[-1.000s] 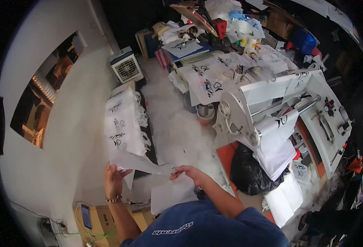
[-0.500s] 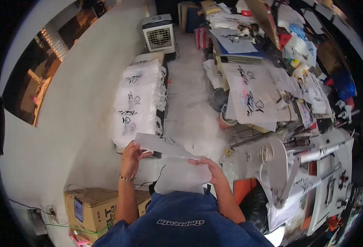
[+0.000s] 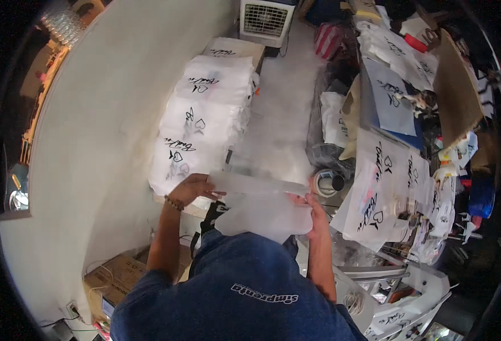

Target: The person places white transfer papers onto printing frames by hand and then walks around the workshop gathering, stacking, and sorting more white sheets from various surfaces.

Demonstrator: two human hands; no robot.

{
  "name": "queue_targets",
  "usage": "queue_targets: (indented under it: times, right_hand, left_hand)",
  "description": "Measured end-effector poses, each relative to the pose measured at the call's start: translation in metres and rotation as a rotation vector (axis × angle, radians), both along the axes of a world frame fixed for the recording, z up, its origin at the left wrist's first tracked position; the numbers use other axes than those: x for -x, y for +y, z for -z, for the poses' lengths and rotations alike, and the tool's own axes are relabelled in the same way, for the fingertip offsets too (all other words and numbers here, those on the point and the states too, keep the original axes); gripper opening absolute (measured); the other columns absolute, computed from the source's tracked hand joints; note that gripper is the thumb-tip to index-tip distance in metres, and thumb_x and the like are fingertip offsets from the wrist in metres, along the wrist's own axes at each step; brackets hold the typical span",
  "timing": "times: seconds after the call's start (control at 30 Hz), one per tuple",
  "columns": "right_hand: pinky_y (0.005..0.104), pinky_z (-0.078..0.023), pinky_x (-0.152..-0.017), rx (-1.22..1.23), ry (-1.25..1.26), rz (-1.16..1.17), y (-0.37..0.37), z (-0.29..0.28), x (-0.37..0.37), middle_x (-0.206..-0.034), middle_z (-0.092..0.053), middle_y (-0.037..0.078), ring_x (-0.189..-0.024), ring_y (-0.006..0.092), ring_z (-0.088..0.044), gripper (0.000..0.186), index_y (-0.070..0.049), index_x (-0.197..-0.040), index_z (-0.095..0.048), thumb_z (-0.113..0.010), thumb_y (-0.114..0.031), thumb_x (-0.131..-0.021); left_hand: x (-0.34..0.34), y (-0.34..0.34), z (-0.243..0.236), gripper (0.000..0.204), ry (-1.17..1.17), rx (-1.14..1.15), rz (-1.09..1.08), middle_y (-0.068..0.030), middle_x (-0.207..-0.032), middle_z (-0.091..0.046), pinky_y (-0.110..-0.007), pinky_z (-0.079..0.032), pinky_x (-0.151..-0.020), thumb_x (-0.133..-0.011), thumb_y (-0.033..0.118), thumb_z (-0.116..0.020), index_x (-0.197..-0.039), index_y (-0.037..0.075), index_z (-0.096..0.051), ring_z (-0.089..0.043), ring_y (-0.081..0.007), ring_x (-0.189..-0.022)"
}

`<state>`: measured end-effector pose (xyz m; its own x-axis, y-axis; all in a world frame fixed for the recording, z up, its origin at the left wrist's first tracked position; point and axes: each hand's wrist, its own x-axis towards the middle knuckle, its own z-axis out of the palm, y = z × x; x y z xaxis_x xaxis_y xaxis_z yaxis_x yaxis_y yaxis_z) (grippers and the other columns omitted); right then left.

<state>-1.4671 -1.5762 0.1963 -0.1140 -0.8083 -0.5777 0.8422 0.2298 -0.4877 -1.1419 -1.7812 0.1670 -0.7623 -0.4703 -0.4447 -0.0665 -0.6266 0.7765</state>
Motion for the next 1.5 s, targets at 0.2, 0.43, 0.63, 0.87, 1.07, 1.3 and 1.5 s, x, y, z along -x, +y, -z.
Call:
queue_targets:
  times: [0.2,0.43,0.63,0.87,1.07,1.3,1.5]
  right_hand:
    - [0.0411,-0.047,-0.096,0.022,-0.011,-0.062,-0.091,-0.024,0.033,-0.126,-0.055,0.023,-0.116,0.0305,-0.055,0.049,-0.004,-0.131,-0.044,-0.058,-0.026,-0.090]
    - [0.0367,-0.047,-0.094,-0.108,0.184,-0.093,-0.177,0.010,0.097,-0.121,-0.059,0.018,-0.109,0.0258,-0.058,0.048,0.000,-0.130,-0.048,-0.059,-0.024,-0.090]
    - [0.0354,-0.046,-0.094,-0.301,0.520,-0.343,-0.228,0.079,0.180,-0.122,-0.059,0.013,-0.107,0.0236,-0.059,0.063,0.001,-0.131,-0.048,-0.067,-0.032,-0.081]
    - [0.0397,-0.045,-0.097,-0.352,0.312,-0.422,-0.306,0.093,0.207,-0.126,-0.056,0.020,-0.112,0.0286,-0.057,0.081,0.007,-0.134,-0.041,-0.073,-0.039,-0.075]
    - [0.0371,-0.043,-0.094,-0.434,0.353,-0.437,-0.350,0.097,0.208,-0.119,-0.060,0.010,-0.107,0.0229,-0.056,0.068,0.000,-0.129,-0.051,-0.068,-0.029,-0.070]
    - [0.0372,-0.044,-0.094,-0.368,0.285,-0.452,-0.364,0.109,0.211,-0.119,-0.059,0.012,-0.106,0.0232,-0.057,0.059,0.003,-0.128,-0.050,-0.064,-0.024,-0.077]
    - [0.0387,-0.046,-0.095,-0.516,0.335,-0.510,-0.369,0.102,0.210,-0.123,-0.058,0.019,-0.111,0.0285,-0.058,0.094,0.005,-0.135,-0.040,-0.076,-0.048,-0.065]
  left_hand:
    - [0.013,-0.139,0.088,0.059,-0.500,0.062,-0.055,-0.0109,-0.097,-0.069,-0.040,-0.052,-0.077,-0.089,0.058,-0.051,-0.094,0.001,-0.063,-0.066,-0.0252,-0.091]
    - [0.091,-0.291,0.239,0.055,-0.936,0.907,-0.099,-0.0195,-0.112,-0.061,-0.043,-0.048,-0.086,-0.079,0.049,-0.068,-0.106,0.002,-0.059,-0.060,-0.0361,-0.100]
    - [0.156,-0.421,0.306,0.078,-1.290,1.191,-0.066,-0.0199,-0.145,-0.034,-0.057,-0.031,-0.103,-0.082,0.056,-0.060,-0.136,0.004,-0.040,-0.036,-0.0410,-0.130]
    - [0.187,-0.470,0.372,0.087,-1.453,1.094,-0.072,-0.0194,-0.153,-0.022,-0.064,-0.017,-0.108,-0.087,0.065,-0.045,-0.144,0.002,-0.030,-0.021,-0.0425,-0.139]
    - [0.179,-0.475,0.380,0.084,-1.401,1.232,-0.201,-0.0219,-0.150,-0.026,-0.063,-0.018,-0.107,-0.088,0.062,-0.045,-0.142,-0.001,-0.032,-0.023,-0.0453,-0.137]
    - [0.151,-0.481,0.367,0.086,-1.652,0.991,-0.285,-0.0249,-0.149,-0.027,-0.062,-0.019,-0.108,-0.089,0.063,-0.042,-0.141,-0.005,-0.032,-0.023,-0.0460,-0.137]
    - [0.144,-0.480,0.373,0.082,-1.644,1.066,-0.356,-0.0256,-0.148,-0.028,-0.062,-0.020,-0.107,-0.090,0.062,-0.042,-0.141,-0.002,-0.034,-0.024,-0.0460,-0.136]
